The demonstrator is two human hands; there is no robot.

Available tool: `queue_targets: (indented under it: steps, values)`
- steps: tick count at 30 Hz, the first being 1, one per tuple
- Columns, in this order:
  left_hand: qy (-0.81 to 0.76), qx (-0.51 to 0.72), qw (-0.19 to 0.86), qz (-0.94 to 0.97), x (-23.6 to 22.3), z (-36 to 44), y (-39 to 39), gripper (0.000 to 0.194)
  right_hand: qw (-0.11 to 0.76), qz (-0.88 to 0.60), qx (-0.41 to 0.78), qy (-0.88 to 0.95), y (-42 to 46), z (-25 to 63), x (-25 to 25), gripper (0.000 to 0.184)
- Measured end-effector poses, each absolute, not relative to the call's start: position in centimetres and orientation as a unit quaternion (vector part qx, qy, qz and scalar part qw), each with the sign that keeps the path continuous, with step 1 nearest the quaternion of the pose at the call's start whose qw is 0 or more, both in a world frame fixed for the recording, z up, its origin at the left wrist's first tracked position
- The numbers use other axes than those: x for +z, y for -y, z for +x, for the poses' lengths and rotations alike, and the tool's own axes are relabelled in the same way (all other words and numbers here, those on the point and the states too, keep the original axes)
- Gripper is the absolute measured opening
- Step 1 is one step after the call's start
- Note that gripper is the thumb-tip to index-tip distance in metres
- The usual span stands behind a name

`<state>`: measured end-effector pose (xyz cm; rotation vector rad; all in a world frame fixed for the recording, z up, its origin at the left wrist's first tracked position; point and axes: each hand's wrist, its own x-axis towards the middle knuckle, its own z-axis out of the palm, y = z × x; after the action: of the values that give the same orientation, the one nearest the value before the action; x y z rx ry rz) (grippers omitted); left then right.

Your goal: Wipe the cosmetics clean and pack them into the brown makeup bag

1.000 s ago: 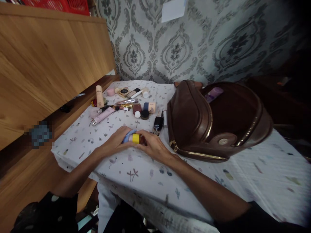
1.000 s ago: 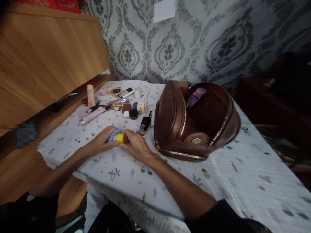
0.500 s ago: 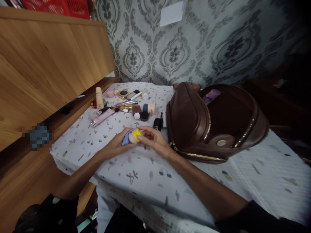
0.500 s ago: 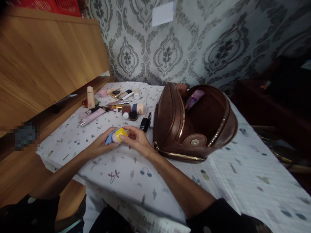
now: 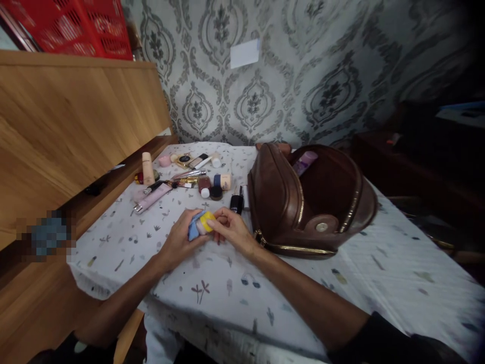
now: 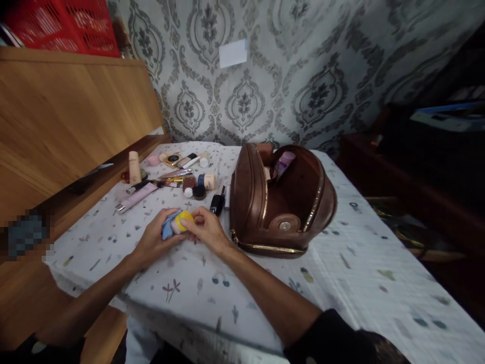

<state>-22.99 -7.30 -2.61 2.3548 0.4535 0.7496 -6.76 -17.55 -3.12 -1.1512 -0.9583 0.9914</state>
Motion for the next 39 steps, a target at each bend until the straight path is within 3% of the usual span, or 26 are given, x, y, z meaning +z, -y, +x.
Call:
queue_targets:
  steps: [4,8,20,23,29,34,39]
  values:
    - [-0.198,0.269,0.400,0.853,-1.6,-23.2,7.3,0.046,0.622,-0.453,0.480,0.422,17.7,-6.8,-2.8,0.053]
    - [-0.181,0.272,0.422,0.846,-1.1,-23.1,7.3,0.041,0.638,-0.429,0.477,0.426,17.5,-7.1,-3.2,0.045]
    - [-0.249,0.333,0.322,0.850,-1.9,-23.4,7.6,0.026,0.656,-0.477,0.427,0.399,17.5,-7.4,-3.6,0.048]
    - [-0.208,0.362,0.290,0.861,-1.9,-23.3,7.7,0.034,0.622,-0.550,0.340,0.441,17.4,-7.5,-4.0,0.039]
    - [-0.120,0.245,0.268,0.924,-2.6,-22.9,7.5,0.038,0.528,-0.612,0.156,0.567,17.6,-7.7,-4.4,0.028]
    - [-0.176,0.261,0.226,0.922,-2.8,-23.1,7.4,0.036,0.515,-0.608,0.160,0.582,17.6,-7.8,-4.5,0.039]
    - [-0.230,0.266,0.205,0.913,-2.4,-23.3,7.6,0.028,0.512,-0.618,0.184,0.567,17.7,-7.8,-4.4,0.033]
